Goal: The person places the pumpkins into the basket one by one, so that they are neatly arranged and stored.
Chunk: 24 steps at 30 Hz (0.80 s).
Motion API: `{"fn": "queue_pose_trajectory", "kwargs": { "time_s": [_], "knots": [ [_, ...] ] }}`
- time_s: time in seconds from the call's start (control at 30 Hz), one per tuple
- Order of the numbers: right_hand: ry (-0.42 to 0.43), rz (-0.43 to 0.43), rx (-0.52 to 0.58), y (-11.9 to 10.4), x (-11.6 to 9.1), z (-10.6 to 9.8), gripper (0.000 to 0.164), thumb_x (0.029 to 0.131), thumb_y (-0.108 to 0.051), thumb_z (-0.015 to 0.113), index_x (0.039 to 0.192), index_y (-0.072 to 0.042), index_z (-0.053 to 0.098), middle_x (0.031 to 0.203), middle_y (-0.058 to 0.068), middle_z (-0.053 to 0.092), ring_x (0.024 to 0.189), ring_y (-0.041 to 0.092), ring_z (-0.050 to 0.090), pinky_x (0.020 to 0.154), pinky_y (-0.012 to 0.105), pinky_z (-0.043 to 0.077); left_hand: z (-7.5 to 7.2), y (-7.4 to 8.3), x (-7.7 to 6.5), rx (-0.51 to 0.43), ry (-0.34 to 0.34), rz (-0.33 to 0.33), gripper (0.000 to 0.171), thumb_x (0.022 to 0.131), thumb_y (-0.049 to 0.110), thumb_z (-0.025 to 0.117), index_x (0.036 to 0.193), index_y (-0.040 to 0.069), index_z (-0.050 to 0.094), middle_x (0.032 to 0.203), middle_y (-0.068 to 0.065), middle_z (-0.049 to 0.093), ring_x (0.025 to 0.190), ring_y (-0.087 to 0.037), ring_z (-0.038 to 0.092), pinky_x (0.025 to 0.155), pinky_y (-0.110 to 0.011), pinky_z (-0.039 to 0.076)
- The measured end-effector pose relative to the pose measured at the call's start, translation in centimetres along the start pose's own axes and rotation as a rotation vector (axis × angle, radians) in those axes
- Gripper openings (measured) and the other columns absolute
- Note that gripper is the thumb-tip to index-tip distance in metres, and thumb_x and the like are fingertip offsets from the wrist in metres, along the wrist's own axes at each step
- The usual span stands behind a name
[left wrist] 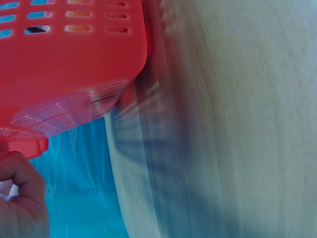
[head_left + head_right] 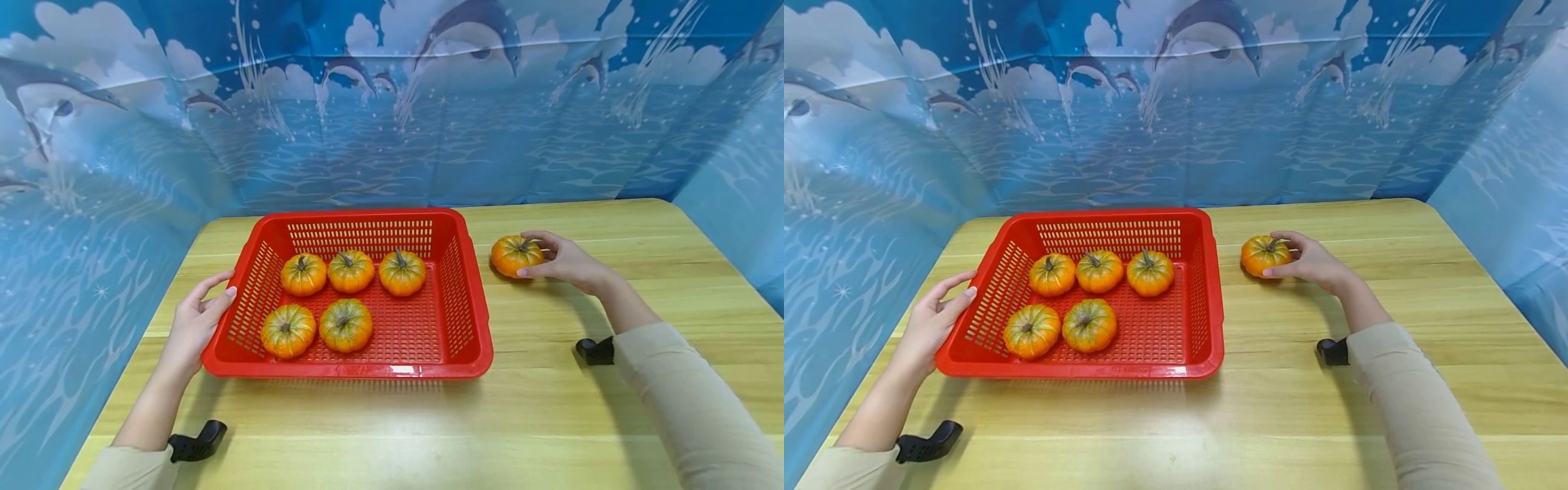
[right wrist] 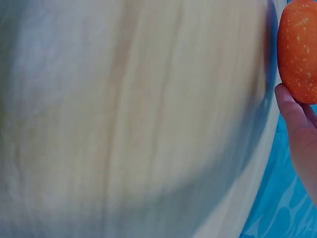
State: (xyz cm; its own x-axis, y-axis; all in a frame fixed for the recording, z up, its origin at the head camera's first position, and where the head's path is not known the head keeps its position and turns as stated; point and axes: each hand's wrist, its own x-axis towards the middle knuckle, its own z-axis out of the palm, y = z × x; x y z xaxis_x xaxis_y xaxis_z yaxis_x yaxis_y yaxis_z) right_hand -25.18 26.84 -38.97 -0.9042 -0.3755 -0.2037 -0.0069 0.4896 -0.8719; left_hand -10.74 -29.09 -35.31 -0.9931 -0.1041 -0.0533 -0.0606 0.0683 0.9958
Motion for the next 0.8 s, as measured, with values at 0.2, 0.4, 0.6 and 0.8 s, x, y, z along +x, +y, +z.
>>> {"fn": "queue_pose_trajectory", "kwargs": {
  "time_s": [0.2,0.4,0.6,0.8],
  "knots": [
    [0.001,-0.07,-0.018,-1.2,-0.2,0.2,0.079,0.085,-0.017,0.07,0.147,-0.007,0.023,0.143,0.023,0.027,0.122,0.037,0.038,0.081,0.018,0.046,-0.1,-0.2,0.1,0.0,0.001,0.003,0.055,0.091,0.028,0.06,0.14,0.013,0.039,0.093,0.005,0.067,0.076,-0.014,0.068,0.063,-0.033,0.057],
    [0.007,-0.092,-0.005,-2.8,-0.5,0.2,0.076,0.083,-0.013,0.071,0.145,-0.01,0.028,0.14,0.017,0.032,0.119,0.03,0.042,0.081,0.019,0.048,-0.1,-0.4,0.2,-0.005,0.001,0.006,0.054,0.091,0.027,0.06,0.14,0.014,0.04,0.093,0.005,0.067,0.077,-0.014,0.068,0.063,-0.033,0.057],
    [-0.011,-0.091,-0.003,-4.1,-1.0,0.0,0.076,0.082,-0.011,0.071,0.144,-0.011,0.028,0.14,0.015,0.032,0.117,0.026,0.043,0.082,0.021,0.049,-0.1,-0.3,0.1,-0.01,0.0,0.009,0.053,0.091,0.027,0.06,0.139,0.014,0.04,0.093,0.005,0.067,0.077,-0.014,0.068,0.063,-0.033,0.057],
    [-0.024,-0.103,-0.02,-5.4,-1.8,0.1,0.076,0.082,-0.01,0.072,0.144,-0.011,0.029,0.139,0.015,0.034,0.117,0.024,0.044,0.081,0.021,0.049,0.0,-0.2,0.0,-0.007,0.003,0.006,0.054,0.091,0.027,0.061,0.139,0.014,0.04,0.093,0.005,0.067,0.077,-0.013,0.068,0.063,-0.032,0.057]
  ]
}}
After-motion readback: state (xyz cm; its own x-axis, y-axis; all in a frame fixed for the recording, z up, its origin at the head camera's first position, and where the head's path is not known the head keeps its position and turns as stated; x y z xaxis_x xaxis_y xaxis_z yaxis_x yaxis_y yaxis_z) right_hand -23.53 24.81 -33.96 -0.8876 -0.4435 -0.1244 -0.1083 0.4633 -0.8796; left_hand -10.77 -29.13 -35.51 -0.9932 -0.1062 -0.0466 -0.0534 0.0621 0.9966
